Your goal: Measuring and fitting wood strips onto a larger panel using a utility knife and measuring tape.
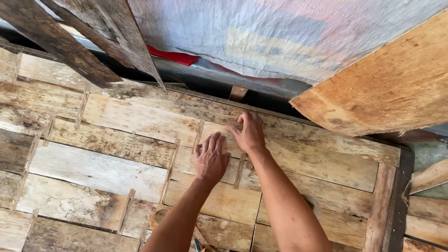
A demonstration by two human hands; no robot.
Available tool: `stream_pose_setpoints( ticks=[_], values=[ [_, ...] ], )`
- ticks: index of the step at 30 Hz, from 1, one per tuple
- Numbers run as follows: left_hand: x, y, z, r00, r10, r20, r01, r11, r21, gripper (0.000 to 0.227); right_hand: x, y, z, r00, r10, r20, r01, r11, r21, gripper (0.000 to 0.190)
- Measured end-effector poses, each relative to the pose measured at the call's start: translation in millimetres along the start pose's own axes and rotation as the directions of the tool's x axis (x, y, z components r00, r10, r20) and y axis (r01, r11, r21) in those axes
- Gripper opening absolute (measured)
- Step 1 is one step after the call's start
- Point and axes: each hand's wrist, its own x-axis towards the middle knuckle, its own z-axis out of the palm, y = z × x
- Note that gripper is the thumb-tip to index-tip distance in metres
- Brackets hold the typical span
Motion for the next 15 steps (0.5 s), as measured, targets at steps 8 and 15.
stream_pose_setpoints(
  ticks=[8,15],
  values=[
    [0,-2,-7,0.993,0.047,-0.107,-0.058,0.993,-0.099,0.050,24,-13,11,0.930,0.356,0.092,-0.357,0.934,-0.015,0.050],
    [-9,-9,-21,0.994,0.045,-0.103,-0.070,0.965,-0.253,0.039,-9,-25,0,0.989,0.133,-0.067,-0.130,0.991,0.037,0.049]
  ],
)
